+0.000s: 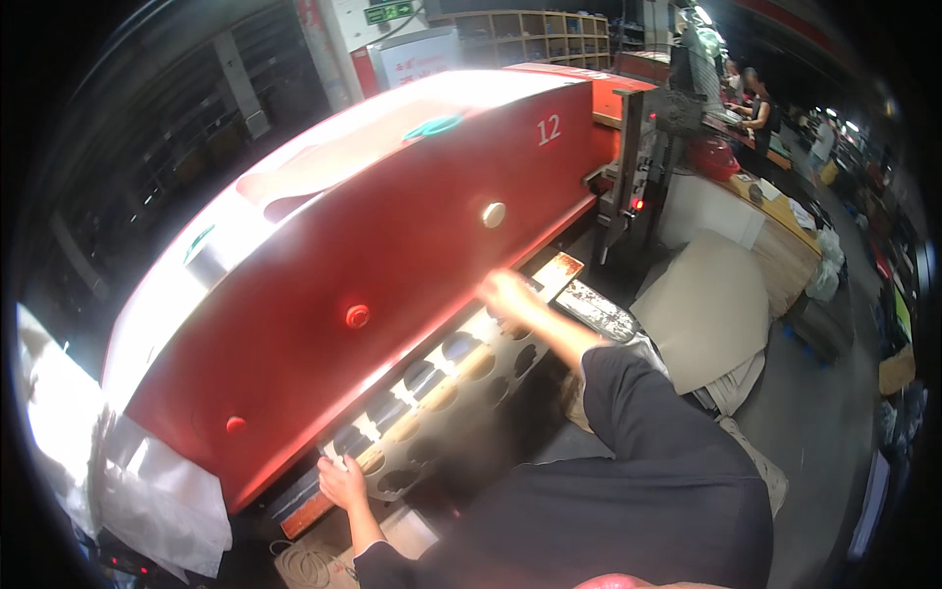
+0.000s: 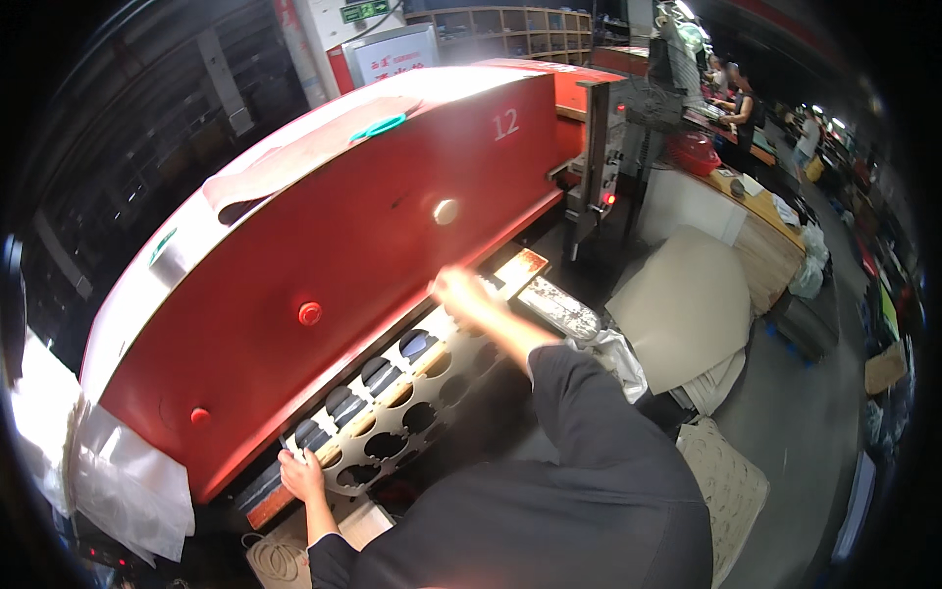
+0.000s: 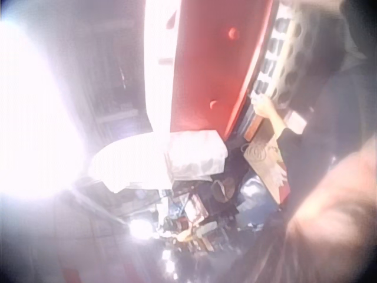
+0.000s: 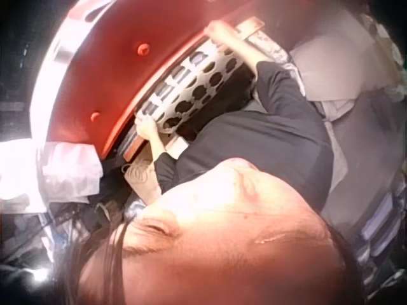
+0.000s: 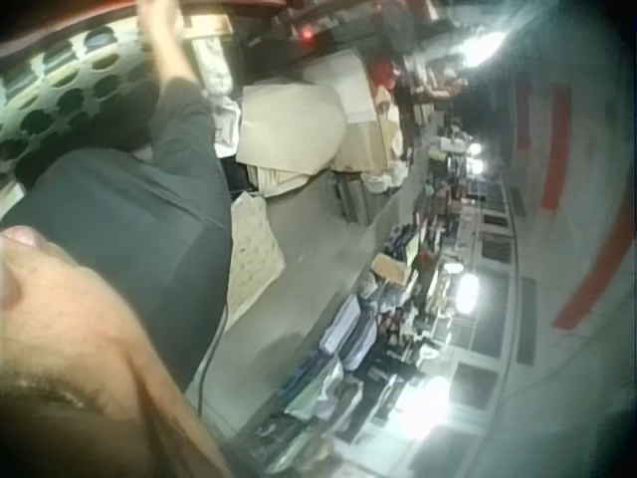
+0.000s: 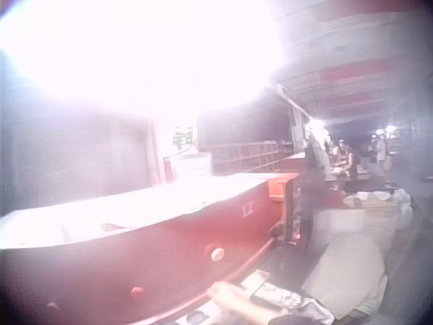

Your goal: The person places a clay-like disc into a mold cavity on a red press, closes the press, and removes a formed dark circular puck. This cycle repeats multiple times, with the person handling the clay discs and the finished pucks by hand.

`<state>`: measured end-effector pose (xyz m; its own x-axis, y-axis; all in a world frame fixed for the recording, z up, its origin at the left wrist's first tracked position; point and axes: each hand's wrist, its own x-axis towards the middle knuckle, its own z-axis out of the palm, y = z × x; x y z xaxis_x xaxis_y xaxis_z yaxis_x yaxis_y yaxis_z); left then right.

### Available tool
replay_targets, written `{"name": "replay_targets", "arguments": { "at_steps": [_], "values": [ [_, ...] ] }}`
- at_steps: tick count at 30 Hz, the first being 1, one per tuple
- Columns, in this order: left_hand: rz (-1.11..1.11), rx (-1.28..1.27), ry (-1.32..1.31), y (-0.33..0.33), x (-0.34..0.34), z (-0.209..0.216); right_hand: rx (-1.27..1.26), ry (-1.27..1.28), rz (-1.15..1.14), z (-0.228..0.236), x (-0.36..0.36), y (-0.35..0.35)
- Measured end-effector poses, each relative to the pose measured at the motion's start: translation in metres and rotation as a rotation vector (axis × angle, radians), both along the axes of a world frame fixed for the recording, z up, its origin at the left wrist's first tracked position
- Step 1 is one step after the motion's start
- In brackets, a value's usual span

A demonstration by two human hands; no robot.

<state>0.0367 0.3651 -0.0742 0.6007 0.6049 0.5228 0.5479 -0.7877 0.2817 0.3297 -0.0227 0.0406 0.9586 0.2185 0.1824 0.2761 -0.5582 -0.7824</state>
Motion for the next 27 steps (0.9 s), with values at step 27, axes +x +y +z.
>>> {"name": "replay_targets", "arguments": {
  "at_steps": [27],
  "values": [
    [-0.095,0.064,0.064,-0.049,-0.080,0.007,-0.090,-0.440,0.329,-0.066,-0.137,0.089]
  ]
}}
